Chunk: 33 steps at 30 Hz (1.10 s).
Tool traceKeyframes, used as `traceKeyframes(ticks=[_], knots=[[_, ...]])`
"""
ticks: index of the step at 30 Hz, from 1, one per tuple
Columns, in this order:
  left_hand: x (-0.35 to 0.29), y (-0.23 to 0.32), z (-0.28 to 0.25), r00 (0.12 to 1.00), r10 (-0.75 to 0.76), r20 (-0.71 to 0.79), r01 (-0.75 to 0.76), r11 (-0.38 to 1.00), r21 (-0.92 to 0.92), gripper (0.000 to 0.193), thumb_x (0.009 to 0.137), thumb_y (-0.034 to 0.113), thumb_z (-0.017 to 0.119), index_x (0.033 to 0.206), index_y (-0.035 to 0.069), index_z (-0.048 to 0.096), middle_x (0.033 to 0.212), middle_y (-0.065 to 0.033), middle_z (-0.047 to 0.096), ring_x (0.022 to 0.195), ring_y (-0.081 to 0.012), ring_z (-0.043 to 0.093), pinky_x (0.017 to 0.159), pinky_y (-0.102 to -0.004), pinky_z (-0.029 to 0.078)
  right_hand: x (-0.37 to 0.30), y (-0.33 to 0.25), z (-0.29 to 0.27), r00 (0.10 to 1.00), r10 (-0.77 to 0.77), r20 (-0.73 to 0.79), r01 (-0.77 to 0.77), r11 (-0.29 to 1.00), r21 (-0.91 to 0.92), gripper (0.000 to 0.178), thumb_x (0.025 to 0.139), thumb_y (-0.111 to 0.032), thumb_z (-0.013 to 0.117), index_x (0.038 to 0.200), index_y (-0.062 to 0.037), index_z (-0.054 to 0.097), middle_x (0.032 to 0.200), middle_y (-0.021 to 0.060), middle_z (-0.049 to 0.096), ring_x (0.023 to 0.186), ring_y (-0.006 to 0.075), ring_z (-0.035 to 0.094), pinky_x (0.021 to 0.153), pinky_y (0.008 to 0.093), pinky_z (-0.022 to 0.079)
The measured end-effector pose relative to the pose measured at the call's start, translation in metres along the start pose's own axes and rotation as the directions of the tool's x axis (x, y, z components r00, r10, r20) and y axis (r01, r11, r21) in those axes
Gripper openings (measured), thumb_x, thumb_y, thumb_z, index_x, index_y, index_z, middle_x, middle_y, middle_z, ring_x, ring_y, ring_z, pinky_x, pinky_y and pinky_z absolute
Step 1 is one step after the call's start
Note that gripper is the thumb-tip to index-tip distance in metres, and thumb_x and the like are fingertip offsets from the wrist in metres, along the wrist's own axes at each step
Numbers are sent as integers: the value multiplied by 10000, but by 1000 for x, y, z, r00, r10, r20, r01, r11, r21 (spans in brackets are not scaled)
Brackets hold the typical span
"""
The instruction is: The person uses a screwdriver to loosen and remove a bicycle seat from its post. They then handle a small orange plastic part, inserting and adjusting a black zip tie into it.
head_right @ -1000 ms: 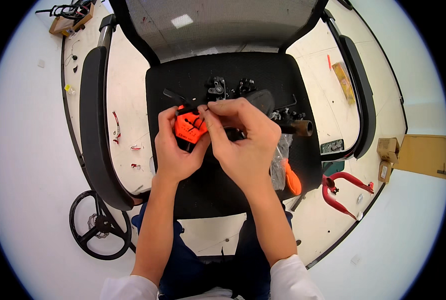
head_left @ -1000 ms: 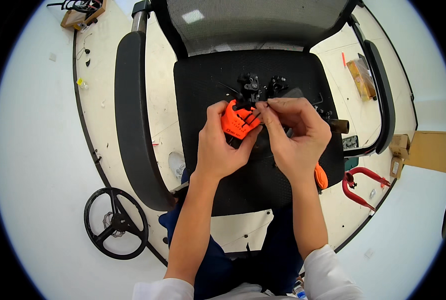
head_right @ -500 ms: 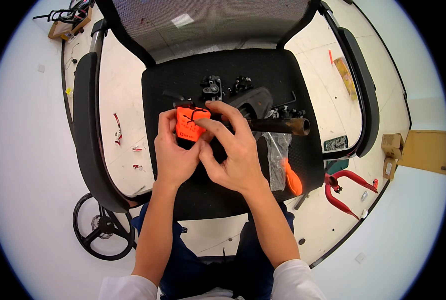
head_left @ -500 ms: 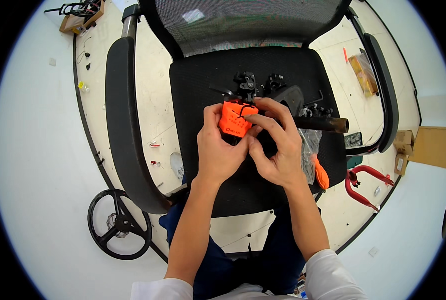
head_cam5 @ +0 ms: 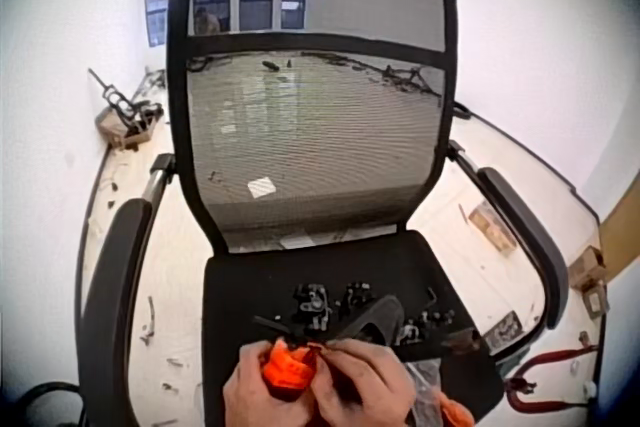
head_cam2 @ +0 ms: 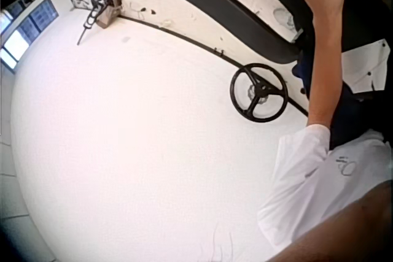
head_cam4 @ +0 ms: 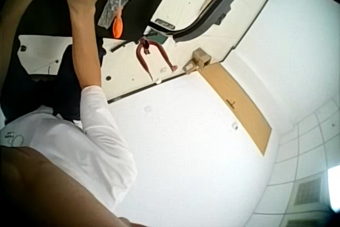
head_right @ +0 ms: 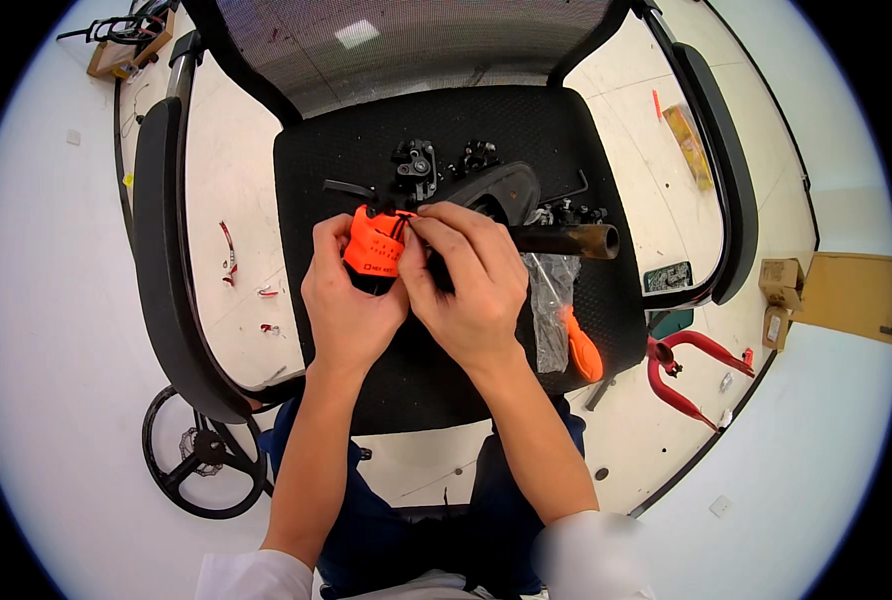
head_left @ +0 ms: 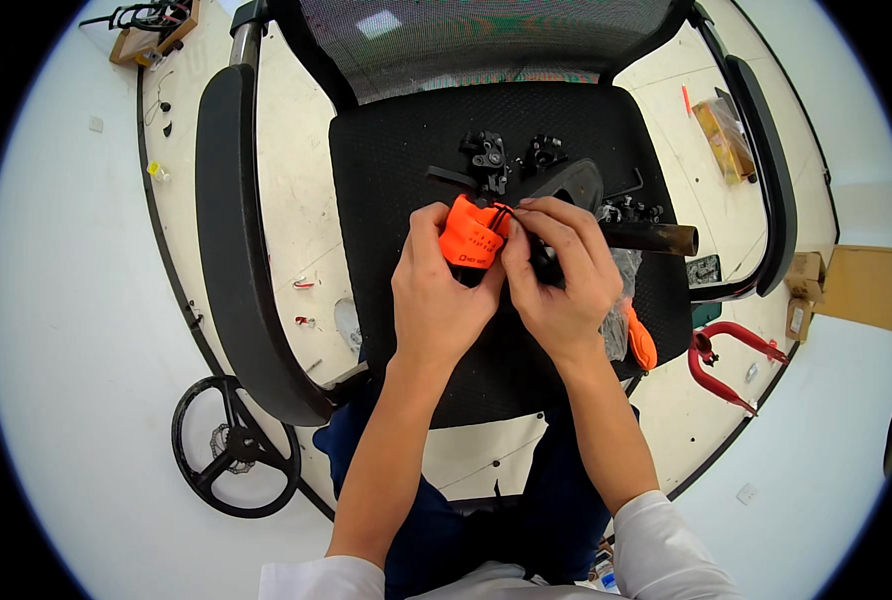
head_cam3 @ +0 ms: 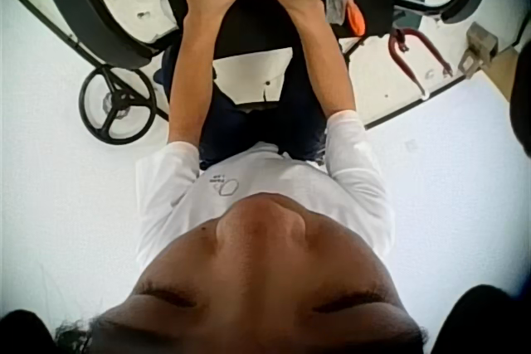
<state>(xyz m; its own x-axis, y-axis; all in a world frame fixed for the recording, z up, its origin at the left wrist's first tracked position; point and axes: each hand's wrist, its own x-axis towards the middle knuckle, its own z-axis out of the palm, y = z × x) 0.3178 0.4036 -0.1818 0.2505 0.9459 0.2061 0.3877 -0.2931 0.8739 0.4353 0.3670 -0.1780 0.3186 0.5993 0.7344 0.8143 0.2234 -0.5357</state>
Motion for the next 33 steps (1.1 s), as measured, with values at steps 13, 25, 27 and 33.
traceKeyframes(ticks=[13, 25, 27, 33], knots=[[1, -5, -5, 1000, -18, 9, 19, 997, -78, 497, 700, 127, 814, 1066, 18, 496, 889, -142, 650, 775, -251, 665, 702, -322, 530, 7, -13, -14, 978, -74, 193, 67, 997, 40, 208, 659, 1, 673, 866, -19, 665, 948, 107, 658, 874, 261, 643, 769, 334, 477], [-1, -5, -4, 999, 19, 33, -14, 990, -139, 507, 712, 142, 821, 1077, 23, 490, 920, -154, 619, 803, -313, 657, 685, -365, 531, 4, -9, -15, 975, 95, 201, -139, 966, 219, 247, 748, 19, 624, 992, 22, 656, 1021, 156, 651, 906, 282, 639, 803, 337, 515], [-3, -5, -5, 994, -27, 104, 46, 983, -178, 496, 732, 140, 811, 1084, 17, 482, 929, -154, 607, 812, -317, 652, 683, -372, 530, 5, -9, -14, 966, 132, 222, -189, 947, 259, 220, 764, 30, 617, 983, 20, 631, 1013, 159, 642, 905, 283, 631, 804, 339, 507], [-5, -6, -2, 990, 48, 132, -33, 993, -112, 496, 758, 116, 783, 1099, -5, 445, 871, -135, 662, 765, -281, 687, 676, -338, 537, 5, -10, -16, 944, 162, 288, -255, 913, 320, 179, 810, 44, 598, 979, 5, 552, 1022, 159, 584, 925, 281, 588, 823, 344, 477]])
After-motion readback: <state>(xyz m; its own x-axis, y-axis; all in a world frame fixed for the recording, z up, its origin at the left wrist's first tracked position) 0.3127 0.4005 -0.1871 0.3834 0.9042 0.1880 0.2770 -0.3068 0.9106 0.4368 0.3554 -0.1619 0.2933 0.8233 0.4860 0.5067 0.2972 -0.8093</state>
